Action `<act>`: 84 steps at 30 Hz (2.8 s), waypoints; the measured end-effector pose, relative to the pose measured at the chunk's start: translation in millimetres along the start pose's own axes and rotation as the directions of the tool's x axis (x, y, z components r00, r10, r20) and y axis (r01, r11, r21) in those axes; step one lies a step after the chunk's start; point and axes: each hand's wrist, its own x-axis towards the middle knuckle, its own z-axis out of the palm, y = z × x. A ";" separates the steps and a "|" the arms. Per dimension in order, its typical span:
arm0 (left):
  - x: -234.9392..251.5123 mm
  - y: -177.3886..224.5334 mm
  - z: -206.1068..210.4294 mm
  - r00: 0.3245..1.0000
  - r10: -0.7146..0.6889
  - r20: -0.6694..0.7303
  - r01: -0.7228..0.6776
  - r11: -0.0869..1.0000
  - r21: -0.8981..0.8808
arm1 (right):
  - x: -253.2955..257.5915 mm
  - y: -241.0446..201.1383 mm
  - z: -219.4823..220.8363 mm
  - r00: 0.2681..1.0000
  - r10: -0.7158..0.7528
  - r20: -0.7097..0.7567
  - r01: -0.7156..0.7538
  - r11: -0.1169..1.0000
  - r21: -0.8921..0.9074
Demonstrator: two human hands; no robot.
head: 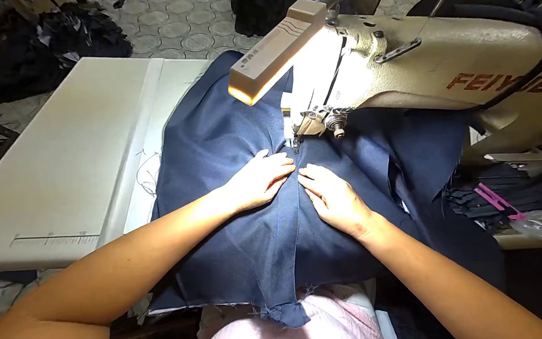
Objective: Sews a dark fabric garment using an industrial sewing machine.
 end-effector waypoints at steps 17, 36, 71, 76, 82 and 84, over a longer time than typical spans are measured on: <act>4.0 13.9 6.6 0.998 0.050 -0.034 -0.042 0.978 0.204 | 5.1 16.4 -0.3 0.993 -0.106 -0.044 0.105 0.994 -0.021; -1.6 -3.3 -2.3 0.996 0.084 0.027 -0.085 0.993 0.076 | 5.0 3.9 -0.6 1.000 -0.012 -0.004 0.012 0.999 -0.033; 9.4 -21.1 -3.5 0.992 0.096 0.083 -0.102 0.992 0.075 | 25.8 47.6 -6.3 0.958 -0.285 -0.010 0.284 0.948 0.141; 10.9 -1.7 -11.2 0.994 -0.012 0.107 -0.011 0.978 0.207 | 24.3 20.8 -14.1 0.992 -0.054 0.112 0.056 0.998 -0.016; -10.2 -0.9 -1.3 1.000 -0.005 0.007 0.005 1.000 0.008 | 7.0 21.4 -9.0 0.981 -0.147 0.124 0.137 0.987 0.086; -9.3 -1.3 -2.7 1.000 0.007 -0.009 -0.007 1.000 -0.015 | 8.0 25.6 -10.0 0.967 -0.191 0.167 0.173 0.978 0.118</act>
